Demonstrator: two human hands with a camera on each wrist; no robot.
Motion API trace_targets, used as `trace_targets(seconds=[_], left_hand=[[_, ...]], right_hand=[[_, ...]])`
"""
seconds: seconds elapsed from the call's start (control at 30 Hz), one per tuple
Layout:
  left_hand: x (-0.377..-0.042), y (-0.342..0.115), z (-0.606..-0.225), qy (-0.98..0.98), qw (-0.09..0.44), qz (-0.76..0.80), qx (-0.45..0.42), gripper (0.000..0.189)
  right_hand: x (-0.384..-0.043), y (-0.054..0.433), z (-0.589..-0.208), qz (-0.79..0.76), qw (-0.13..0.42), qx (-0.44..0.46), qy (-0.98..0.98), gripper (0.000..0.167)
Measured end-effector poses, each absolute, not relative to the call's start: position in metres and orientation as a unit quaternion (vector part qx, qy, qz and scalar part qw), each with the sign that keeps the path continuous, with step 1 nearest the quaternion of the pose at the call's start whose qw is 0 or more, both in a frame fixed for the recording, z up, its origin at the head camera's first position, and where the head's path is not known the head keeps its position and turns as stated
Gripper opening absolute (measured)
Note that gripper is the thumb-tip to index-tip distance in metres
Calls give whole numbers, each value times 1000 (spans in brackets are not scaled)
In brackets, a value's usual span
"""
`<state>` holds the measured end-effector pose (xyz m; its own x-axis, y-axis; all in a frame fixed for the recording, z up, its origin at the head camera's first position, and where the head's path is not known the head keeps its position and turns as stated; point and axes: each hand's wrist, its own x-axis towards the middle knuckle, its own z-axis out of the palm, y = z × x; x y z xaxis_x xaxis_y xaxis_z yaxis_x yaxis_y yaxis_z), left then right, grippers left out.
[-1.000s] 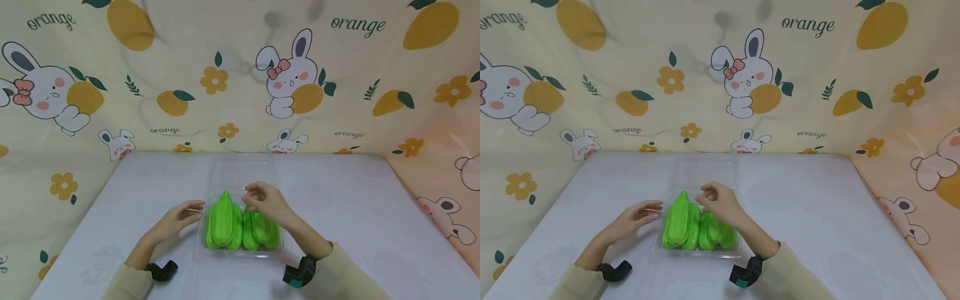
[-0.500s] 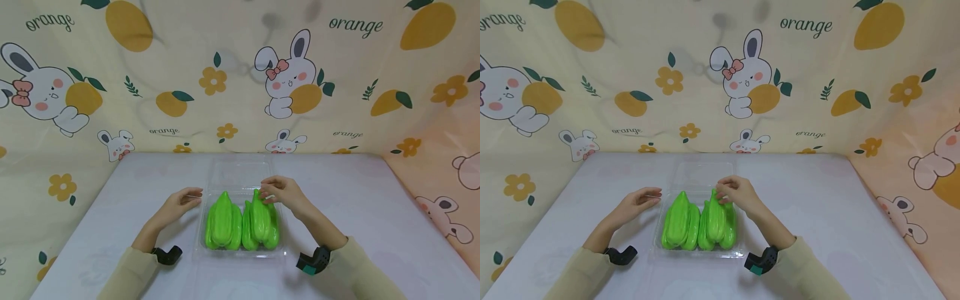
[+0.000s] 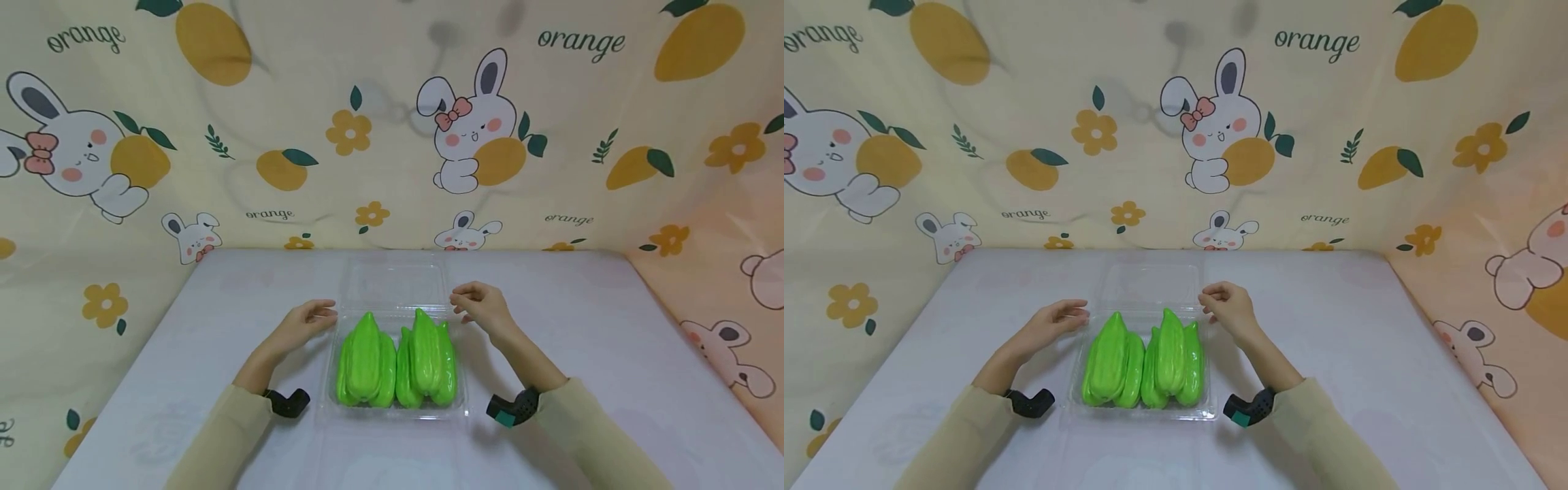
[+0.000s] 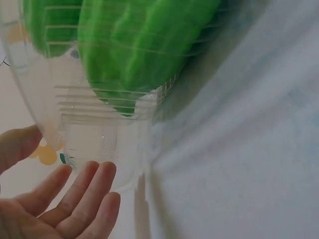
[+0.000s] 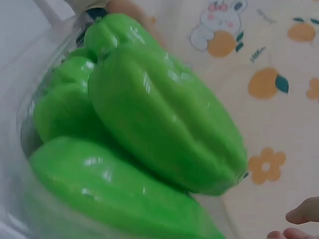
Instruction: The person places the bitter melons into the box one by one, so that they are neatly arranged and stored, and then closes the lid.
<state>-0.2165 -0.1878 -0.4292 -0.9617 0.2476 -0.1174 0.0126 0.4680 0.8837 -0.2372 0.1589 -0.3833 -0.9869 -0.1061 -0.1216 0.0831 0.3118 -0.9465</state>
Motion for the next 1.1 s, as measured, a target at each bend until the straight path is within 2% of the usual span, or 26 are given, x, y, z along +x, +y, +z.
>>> trace_targets(seconds=[0.13,0.33,0.5,0.67,1.1], left_hand=[[-223,-187,-433,832,143,532,69,54],[-228,-186,-435,805,172,563,69,58],[-230,-186,-438,797,174,574,71,59],[-231,-186,-439,792,172,582,71,59],[-232,-185,-440,779,174,598,72,59]], right_hand=[[-243,163,-391,-590,71,17,804,31],[-248,170,-405,-598,86,41,796,40],[-247,175,-418,-601,132,57,786,51],[-247,178,-425,-605,165,40,778,53],[-247,180,-432,-643,183,22,743,49]])
